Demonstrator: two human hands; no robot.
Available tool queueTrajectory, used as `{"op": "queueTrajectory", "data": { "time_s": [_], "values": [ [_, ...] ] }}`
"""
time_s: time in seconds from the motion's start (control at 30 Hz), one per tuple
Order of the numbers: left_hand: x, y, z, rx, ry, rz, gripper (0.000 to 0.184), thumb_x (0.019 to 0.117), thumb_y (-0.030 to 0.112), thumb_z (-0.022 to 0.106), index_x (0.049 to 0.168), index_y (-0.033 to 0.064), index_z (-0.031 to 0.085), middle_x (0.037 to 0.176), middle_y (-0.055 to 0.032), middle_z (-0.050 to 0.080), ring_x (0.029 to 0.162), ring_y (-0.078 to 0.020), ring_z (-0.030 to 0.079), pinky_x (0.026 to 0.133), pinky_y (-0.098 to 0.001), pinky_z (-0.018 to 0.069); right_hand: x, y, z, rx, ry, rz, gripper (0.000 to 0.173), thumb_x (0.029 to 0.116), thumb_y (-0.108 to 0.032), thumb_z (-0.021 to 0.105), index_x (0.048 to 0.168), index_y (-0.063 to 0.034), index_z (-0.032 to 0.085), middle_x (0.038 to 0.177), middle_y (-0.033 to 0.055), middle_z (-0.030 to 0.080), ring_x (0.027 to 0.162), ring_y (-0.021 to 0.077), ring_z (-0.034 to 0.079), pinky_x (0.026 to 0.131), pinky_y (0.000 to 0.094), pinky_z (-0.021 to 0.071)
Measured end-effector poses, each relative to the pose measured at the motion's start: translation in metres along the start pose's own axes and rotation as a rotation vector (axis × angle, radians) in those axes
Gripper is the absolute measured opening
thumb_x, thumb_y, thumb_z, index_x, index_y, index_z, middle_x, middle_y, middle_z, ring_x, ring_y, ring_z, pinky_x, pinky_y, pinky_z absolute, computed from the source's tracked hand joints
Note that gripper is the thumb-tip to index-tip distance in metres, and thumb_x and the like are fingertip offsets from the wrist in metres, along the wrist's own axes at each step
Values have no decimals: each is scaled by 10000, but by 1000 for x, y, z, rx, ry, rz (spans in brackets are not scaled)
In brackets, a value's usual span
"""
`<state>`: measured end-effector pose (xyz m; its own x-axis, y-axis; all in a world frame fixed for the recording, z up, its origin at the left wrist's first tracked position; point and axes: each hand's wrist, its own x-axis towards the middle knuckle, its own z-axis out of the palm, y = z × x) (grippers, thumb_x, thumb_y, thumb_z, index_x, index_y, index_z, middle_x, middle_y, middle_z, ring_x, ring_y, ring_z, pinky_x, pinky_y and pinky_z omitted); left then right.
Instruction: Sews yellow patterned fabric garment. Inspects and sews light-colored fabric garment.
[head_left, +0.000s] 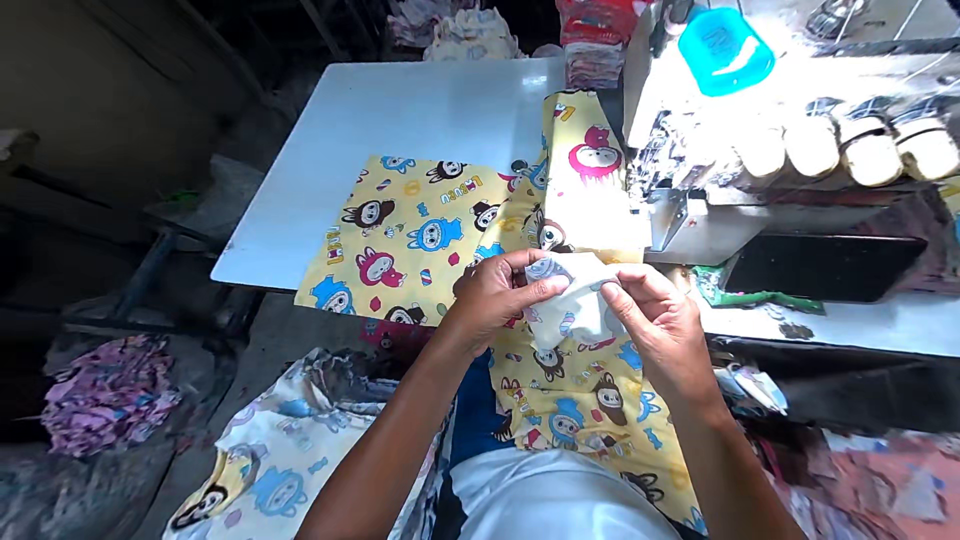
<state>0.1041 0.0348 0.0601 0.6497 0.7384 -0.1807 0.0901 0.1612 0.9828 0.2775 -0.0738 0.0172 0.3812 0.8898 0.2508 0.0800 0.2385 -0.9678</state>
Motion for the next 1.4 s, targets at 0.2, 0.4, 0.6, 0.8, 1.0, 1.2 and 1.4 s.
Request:
{"op": "queueTrajectory", "data": {
  "time_s": [0.2, 0.4, 0.6, 0.8, 1.0, 1.2, 1.4],
  "values": [
    [-1, 6, 6, 371, 76, 251, 126, 1019, 198, 622, 973, 107, 697, 971, 28, 676, 746, -20, 603, 626, -176, 503, -12, -5, 3, 44, -23, 79, 256, 993, -64, 617, 1241, -28, 670, 1021, -5, 738, 887, 26, 697, 812, 184, 585],
    [39, 51, 16, 1079, 24, 820, 175, 993, 182, 636, 955, 56, 751, 796, -63, 649, 706, -145, 594, 647, -273, 454, -28, 4, 12, 105, 161, -24, 108, 937, -43, 686, 1023, 16, 711, 930, -9, 734, 837, 13, 694, 796, 174, 592],
    [128, 28, 7, 908, -137, 1061, 100, 928, 68, 698, 928, -10, 761, 913, -141, 738, 892, -181, 696, 844, -272, 525, -1, 41, -1, -141, 343, -41, 153, 902, -200, 750, 944, -53, 755, 1103, 60, 614, 1011, 52, 618, 850, 151, 545],
    [97, 35, 12, 1059, -63, 798, 71, 888, 116, 694, 875, 67, 743, 804, -42, 658, 759, -107, 598, 682, -236, 450, -4, 41, -9, 50, 244, 50, 206, 940, -245, 711, 1015, -61, 765, 1117, 36, 674, 1040, 61, 649, 875, 172, 561],
    [90, 40, 17, 1082, -10, 671, 84, 896, 168, 706, 943, 127, 761, 864, 27, 702, 804, -37, 642, 692, -195, 488, -5, 38, -10, 120, 244, 35, 47, 905, -148, 753, 905, -102, 750, 966, -6, 702, 917, 45, 671, 799, 162, 574],
    [87, 33, 19, 1106, 72, 659, 118, 940, 210, 701, 988, 135, 780, 974, -19, 674, 884, -98, 632, 748, -246, 483, -4, 33, -7, 146, 267, 61, 197, 914, -52, 710, 1096, 18, 686, 995, 22, 726, 892, 56, 699, 823, 190, 594],
    [95, 32, 25, 1035, 76, 683, 136, 957, 109, 665, 1078, 52, 639, 914, -63, 628, 798, -121, 591, 696, -240, 473, -1, 19, -6, 94, 282, 23, 108, 980, -11, 592, 1087, 5, 596, 902, -46, 706, 776, -41, 660, 722, 111, 561]
  ]
}}
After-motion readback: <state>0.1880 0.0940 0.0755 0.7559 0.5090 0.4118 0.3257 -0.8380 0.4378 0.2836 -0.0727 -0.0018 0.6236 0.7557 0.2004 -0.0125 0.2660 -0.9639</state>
